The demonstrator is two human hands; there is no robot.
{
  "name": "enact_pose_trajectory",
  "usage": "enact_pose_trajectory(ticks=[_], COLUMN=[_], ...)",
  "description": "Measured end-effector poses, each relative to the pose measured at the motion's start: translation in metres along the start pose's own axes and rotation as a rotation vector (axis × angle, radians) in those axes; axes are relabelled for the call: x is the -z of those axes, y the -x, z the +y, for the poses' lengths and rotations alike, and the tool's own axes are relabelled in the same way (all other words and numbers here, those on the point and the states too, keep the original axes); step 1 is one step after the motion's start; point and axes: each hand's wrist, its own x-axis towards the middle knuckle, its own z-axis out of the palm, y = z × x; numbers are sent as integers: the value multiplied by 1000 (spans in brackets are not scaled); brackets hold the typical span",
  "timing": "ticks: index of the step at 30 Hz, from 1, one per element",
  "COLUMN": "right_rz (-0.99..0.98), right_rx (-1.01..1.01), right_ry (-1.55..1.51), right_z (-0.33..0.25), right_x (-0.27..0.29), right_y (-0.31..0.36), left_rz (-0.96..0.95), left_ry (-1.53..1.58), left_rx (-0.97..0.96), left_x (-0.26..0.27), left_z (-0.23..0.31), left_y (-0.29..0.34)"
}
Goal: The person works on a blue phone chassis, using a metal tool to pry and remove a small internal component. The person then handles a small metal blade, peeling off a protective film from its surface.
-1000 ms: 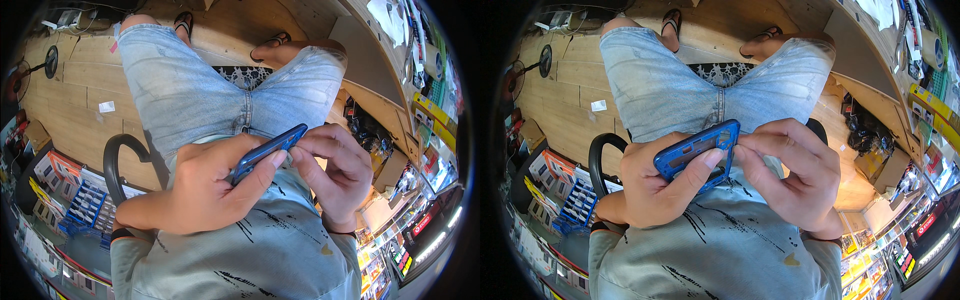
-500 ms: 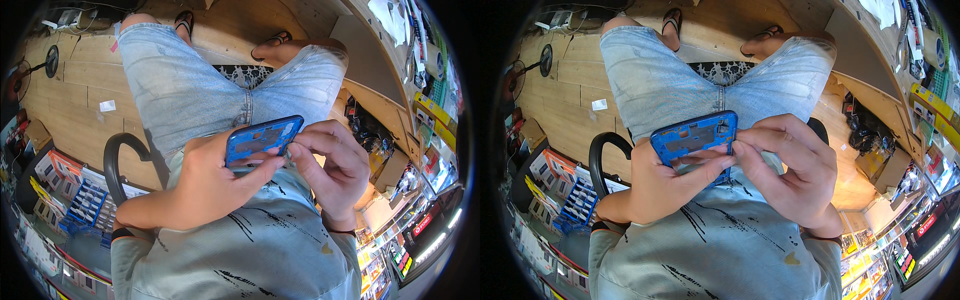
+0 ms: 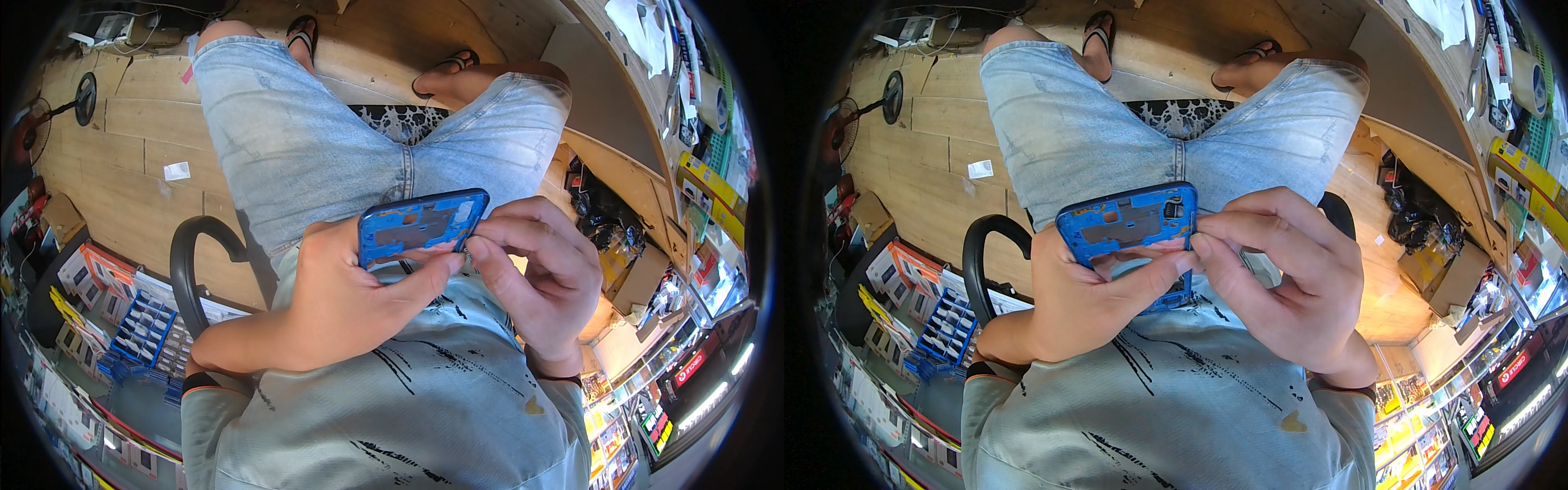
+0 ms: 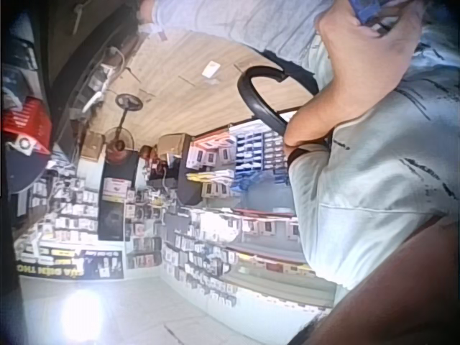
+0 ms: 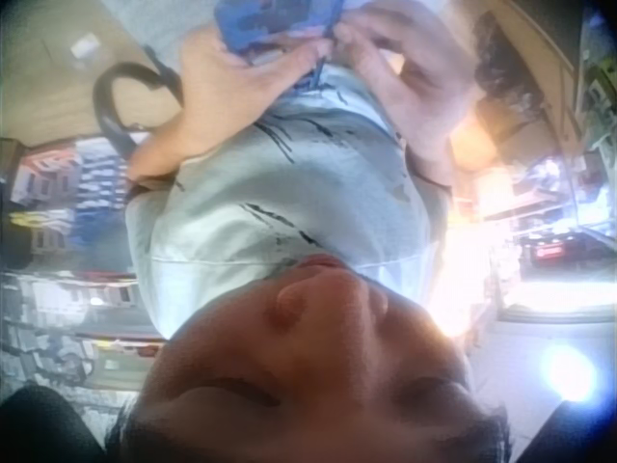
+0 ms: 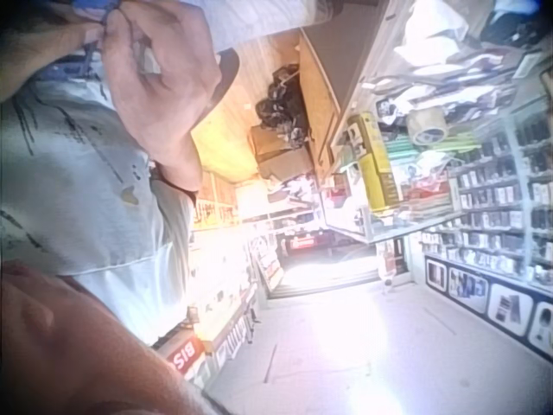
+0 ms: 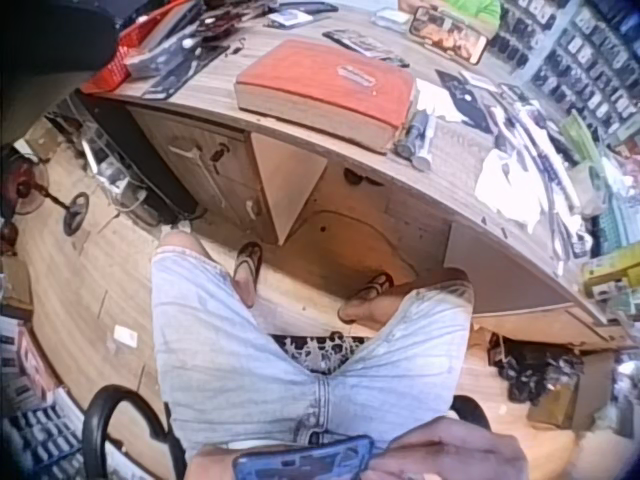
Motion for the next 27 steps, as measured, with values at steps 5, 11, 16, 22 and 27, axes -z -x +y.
enact_pose_trajectory(ticks=[5,11,16,22,27], right_rz=[-8,-2,-52,-102,-147], right_rx=[-70,-69,-126,-279,-331], right_ry=[-121,-157,-240,-561,-689], right_z=[0,2,4,6,6], right_x=[-1,1,4,4,4], right_y=[1,1,0,-1,-5], left_rz=[-16,-105,-200,-355,-420], left_ry=[30,60,281,387,564], left_rx=[9,33,221,240,340], left_x=[0,3,8,17,18], left_z=[-1,1,9,9,6], left_y=[0,-4,-7,-18,-22])
